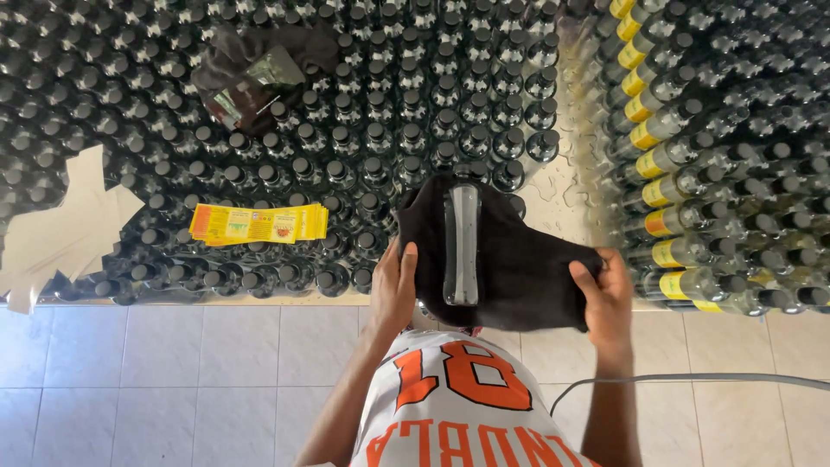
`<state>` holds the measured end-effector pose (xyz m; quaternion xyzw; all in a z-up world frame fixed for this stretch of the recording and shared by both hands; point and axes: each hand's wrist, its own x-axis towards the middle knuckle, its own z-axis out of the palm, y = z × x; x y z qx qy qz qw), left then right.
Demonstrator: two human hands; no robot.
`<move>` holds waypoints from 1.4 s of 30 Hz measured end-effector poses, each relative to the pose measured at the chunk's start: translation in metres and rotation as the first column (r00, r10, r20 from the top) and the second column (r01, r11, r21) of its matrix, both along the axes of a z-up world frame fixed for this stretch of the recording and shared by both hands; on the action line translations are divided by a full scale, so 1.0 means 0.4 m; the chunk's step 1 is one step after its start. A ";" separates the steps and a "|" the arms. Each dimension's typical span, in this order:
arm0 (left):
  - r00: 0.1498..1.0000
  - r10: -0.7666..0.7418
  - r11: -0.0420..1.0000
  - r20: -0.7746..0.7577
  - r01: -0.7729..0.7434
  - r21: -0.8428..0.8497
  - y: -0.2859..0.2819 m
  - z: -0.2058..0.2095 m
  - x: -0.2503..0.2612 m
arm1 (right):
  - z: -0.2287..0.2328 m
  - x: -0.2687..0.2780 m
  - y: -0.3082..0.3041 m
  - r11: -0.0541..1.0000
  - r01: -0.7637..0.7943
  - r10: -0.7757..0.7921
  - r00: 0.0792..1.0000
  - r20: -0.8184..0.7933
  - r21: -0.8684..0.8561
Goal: Cleaning a shoe sole and plastic bottles with a cloth before manually peeling and applying adhesive labels to the bottles.
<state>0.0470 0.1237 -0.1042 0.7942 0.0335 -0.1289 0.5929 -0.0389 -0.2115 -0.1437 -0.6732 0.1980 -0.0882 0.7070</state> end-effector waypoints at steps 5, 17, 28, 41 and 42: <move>0.991 -0.029 0.999 0.130 0.026 0.019 -0.006 -0.007 0.001 | -0.089 0.098 0.052 0.986 0.083 -0.096 0.992 0.084 0.148; 0.974 0.099 0.857 -0.202 -0.186 -0.480 -0.023 -0.145 0.016 | 0.067 0.156 0.289 0.997 -0.081 0.081 0.997 -0.018 -0.015; 0.993 -0.108 0.902 -0.050 0.077 -0.425 -0.100 0.021 -0.057 | 0.138 0.179 0.362 0.797 -0.317 0.321 0.943 -0.084 -0.514; 0.988 -0.153 0.918 -0.029 0.132 -0.373 -0.114 -0.012 0.000 | 0.104 0.184 0.371 0.768 -0.260 0.206 0.966 -0.160 -0.585; 0.988 -0.150 0.919 -0.030 0.128 -0.373 -0.115 -0.028 -0.003 | 0.114 0.175 0.370 0.767 -0.263 0.209 0.965 -0.160 -0.585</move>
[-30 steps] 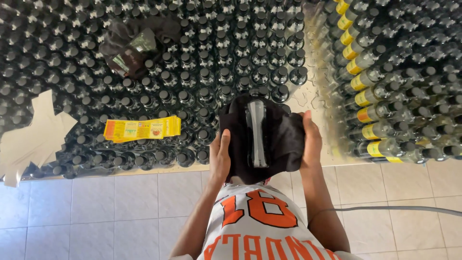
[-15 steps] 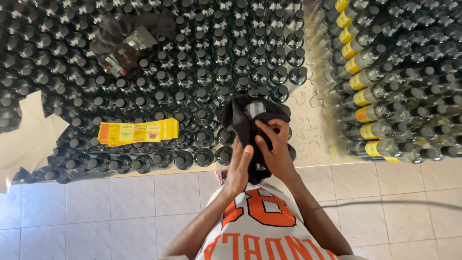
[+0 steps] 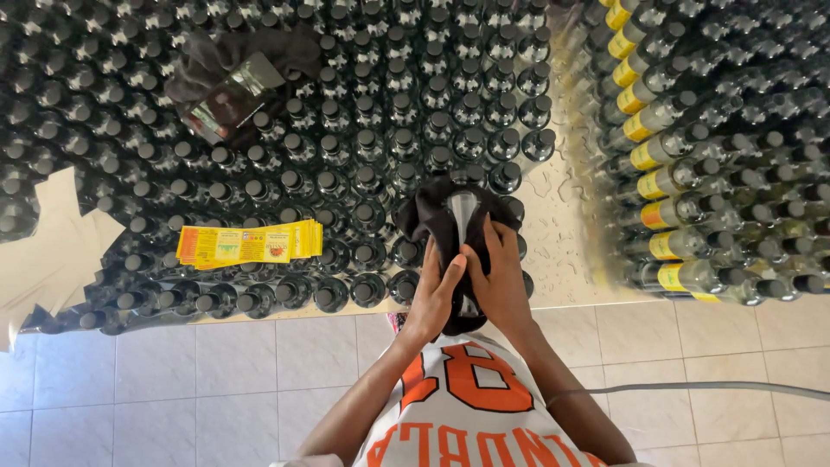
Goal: Cleaning a shoe sole and plastic bottles with a cloth before manually peeling and applying adhesive labels to the bottles.
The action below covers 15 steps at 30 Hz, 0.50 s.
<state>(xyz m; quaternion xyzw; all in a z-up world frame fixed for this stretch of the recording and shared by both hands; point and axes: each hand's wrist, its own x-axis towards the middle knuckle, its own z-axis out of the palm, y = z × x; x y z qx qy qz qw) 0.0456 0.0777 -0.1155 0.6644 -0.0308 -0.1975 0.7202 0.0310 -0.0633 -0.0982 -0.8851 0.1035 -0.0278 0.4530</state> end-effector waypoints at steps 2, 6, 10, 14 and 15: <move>0.998 0.039 0.999 -0.057 -0.041 -0.025 0.002 -0.032 -0.008 | 0.020 -0.018 0.002 0.995 -0.078 0.077 0.997 -0.019 -0.068; 0.997 0.010 0.999 -0.076 -0.013 -0.039 0.001 0.066 0.013 | 0.034 -0.085 0.004 0.962 -0.210 0.206 0.978 -0.040 -0.176; 0.975 0.063 0.994 -0.213 -0.081 -0.077 0.016 -0.010 -0.015 | 0.031 -0.060 -0.013 0.937 -0.292 0.309 0.949 0.064 -0.192; 0.950 0.131 0.983 -0.283 -0.161 -0.086 0.038 -0.091 -0.045 | 0.010 0.025 -0.010 0.946 -0.234 0.262 0.959 0.104 -0.226; 0.952 0.129 0.984 -0.279 -0.158 -0.086 0.042 -0.080 -0.057 | -0.001 0.042 -0.010 0.946 -0.231 0.260 0.960 0.109 -0.226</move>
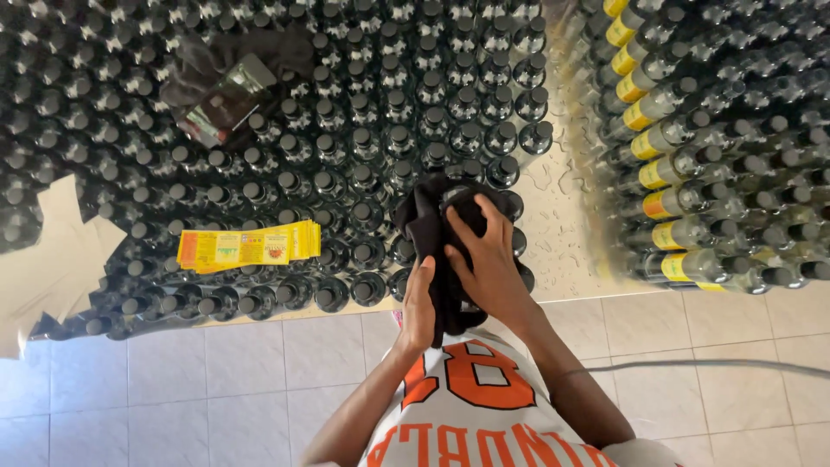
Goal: Cleaning a shoe sole and plastic bottles with a cloth before manually peeling and applying adhesive labels to the bottles.
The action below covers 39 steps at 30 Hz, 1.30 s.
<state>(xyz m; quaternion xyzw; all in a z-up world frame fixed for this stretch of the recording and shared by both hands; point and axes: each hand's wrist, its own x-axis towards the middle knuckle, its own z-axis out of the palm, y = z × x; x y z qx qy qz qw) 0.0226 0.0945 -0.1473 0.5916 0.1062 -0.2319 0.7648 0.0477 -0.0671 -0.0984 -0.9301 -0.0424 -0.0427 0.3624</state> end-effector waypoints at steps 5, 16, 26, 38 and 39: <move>0.952 -0.154 0.984 0.265 0.124 0.125 -0.015 0.153 -0.008 | -0.028 0.062 0.002 0.989 0.137 -0.134 0.990 -0.053 0.056; 0.797 -0.334 0.915 0.503 0.147 0.375 -0.050 0.060 0.055 | 0.042 -0.056 0.006 0.970 0.084 -0.071 0.995 -0.067 0.229; 0.980 -0.154 0.987 0.124 0.146 0.066 -0.013 0.100 0.093 | 0.025 -0.163 -0.024 0.903 0.193 -0.150 0.979 -0.140 0.385; 0.988 0.098 0.960 0.115 -0.125 0.251 0.147 0.034 0.078 | -0.051 -0.148 -0.150 0.455 0.390 -0.343 0.906 -0.246 0.801; 0.988 0.103 0.959 0.112 -0.128 0.251 0.157 0.037 0.078 | -0.045 -0.155 -0.156 0.457 0.390 -0.339 0.907 -0.249 0.800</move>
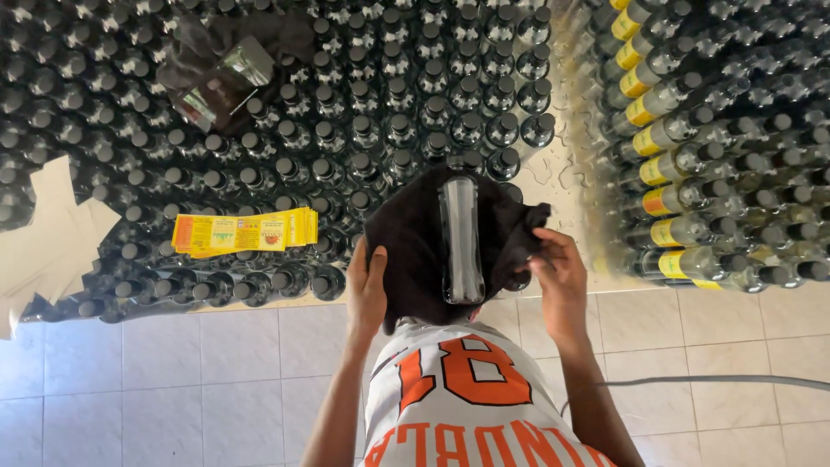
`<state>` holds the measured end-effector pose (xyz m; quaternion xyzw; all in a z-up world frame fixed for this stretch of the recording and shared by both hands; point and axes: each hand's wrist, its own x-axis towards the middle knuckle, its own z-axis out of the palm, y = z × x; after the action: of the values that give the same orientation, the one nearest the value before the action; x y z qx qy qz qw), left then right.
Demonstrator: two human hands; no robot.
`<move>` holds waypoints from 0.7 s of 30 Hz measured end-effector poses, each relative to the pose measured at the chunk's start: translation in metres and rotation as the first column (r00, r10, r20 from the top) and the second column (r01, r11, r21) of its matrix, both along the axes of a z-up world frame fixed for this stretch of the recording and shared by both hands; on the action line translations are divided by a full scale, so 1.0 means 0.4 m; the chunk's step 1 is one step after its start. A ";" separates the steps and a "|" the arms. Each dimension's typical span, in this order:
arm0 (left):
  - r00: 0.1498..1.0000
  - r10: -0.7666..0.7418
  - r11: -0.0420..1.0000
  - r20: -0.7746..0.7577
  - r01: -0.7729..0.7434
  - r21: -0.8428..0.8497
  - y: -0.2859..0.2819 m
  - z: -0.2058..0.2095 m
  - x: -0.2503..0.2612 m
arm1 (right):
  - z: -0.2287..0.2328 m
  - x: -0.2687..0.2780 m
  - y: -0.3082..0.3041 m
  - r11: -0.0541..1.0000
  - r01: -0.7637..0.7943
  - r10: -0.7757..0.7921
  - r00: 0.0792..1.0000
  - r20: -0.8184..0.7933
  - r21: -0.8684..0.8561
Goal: Cleaning a shoe sole and plastic bottles with a cloth before manually peeling and applying adhesive labels to the bottles.
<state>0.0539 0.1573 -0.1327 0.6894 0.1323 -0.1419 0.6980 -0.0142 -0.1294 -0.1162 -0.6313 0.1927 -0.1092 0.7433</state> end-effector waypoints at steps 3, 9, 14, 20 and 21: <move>0.990 -0.068 0.985 0.123 0.047 0.169 0.022 0.029 -0.001 | -0.033 -0.036 -0.037 0.982 0.024 -0.034 0.998 0.051 0.185; 0.967 -0.008 0.911 0.253 -0.097 0.400 0.026 0.124 0.006 | -0.123 -0.106 -0.134 0.988 0.141 -0.141 0.990 -0.008 0.057; 0.754 -0.051 0.713 0.655 -0.432 0.552 0.101 0.039 0.016 | -0.084 -0.116 -0.166 0.993 0.105 -0.108 0.991 -0.085 -0.046; 0.734 -0.321 0.399 0.599 -0.469 0.788 0.232 0.067 0.038 | -0.148 -0.133 -0.261 0.981 0.191 -0.195 0.976 -0.102 -0.046; 0.731 -0.322 0.401 0.602 -0.470 0.786 0.247 0.058 0.040 | -0.154 -0.132 -0.267 0.980 0.193 -0.197 0.975 -0.098 -0.047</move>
<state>0.0699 0.2563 -0.1097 0.9452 -0.0426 0.2499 0.2057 -0.0672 -0.2362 -0.1779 -0.6276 0.2897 -0.1527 0.7063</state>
